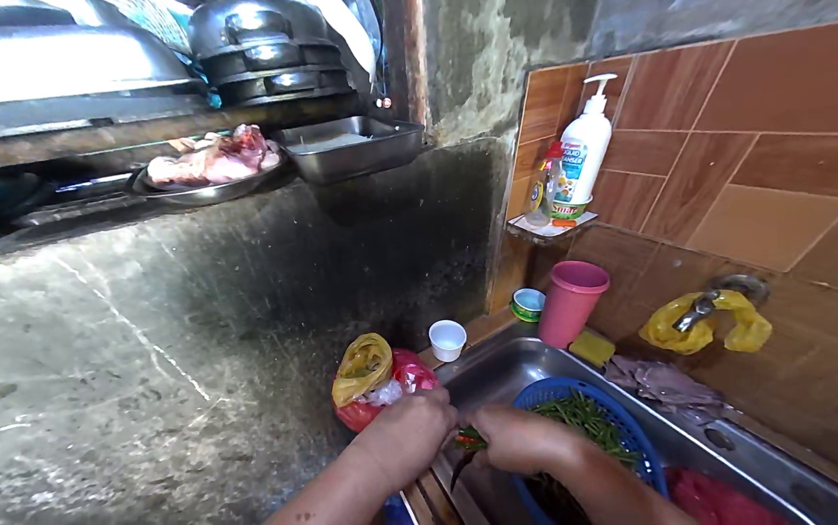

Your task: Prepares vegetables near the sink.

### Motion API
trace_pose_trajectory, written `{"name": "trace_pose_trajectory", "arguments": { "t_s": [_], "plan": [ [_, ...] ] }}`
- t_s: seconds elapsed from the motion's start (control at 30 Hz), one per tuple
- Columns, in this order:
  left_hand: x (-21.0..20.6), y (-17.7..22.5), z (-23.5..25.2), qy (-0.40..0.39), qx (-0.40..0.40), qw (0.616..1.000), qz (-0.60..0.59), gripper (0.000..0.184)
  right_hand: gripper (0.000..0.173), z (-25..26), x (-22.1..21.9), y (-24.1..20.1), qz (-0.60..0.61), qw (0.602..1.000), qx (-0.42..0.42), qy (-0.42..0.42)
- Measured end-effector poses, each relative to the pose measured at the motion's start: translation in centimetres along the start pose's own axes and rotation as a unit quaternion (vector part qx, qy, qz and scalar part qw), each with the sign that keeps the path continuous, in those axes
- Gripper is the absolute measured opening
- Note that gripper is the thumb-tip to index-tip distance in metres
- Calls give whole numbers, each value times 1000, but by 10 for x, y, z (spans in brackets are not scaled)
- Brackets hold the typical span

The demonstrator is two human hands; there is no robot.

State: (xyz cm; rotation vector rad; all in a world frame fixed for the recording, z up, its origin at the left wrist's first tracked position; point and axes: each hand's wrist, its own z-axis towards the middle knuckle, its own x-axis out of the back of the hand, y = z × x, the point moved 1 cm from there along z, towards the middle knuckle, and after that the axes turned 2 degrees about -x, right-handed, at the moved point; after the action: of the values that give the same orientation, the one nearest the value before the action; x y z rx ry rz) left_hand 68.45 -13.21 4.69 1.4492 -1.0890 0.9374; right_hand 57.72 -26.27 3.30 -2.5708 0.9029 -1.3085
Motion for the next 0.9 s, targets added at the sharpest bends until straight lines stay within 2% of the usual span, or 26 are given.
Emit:
{"name": "trace_pose_trajectory", "arguments": {
  "t_s": [0.2,0.33,0.47,0.53,0.6,0.67,0.73,0.77,0.8,0.83,0.87,0.9],
  "plan": [
    [-5,-2,-3,-9,-89,996,-2,23,36,-6,-3,-3,-44,998,33,18],
    [-11,3,-8,-4,-161,985,-56,18,28,-8,-9,-4,-87,994,65,22],
    [-17,2,-16,1,-155,981,-120,21,24,1,-28,2,-89,994,64,22],
    [-11,-8,-21,2,-68,989,-132,25,30,6,-37,10,-68,996,60,8],
    [3,-27,-21,-1,101,987,-127,30,35,9,-43,19,-46,998,46,-2],
    [14,-55,-13,84,238,961,-117,30,37,8,-46,26,-22,999,33,-4],
    [12,-85,0,177,309,930,-92,28,37,8,-47,32,28,999,39,12],
    [7,-100,7,187,327,923,-76,29,36,8,-46,35,64,996,46,28],
    [-1,-113,15,156,340,926,-51,33,38,9,-43,37,113,991,53,51],
    [-11,-124,21,92,355,930,-18,39,40,9,-40,38,185,978,58,80],
    [-19,-131,27,19,376,926,11,47,39,9,-39,40,274,953,64,111],
    [-25,-135,31,-22,391,919,42,54,32,10,-39,42,371,916,68,134]
  ]
}}
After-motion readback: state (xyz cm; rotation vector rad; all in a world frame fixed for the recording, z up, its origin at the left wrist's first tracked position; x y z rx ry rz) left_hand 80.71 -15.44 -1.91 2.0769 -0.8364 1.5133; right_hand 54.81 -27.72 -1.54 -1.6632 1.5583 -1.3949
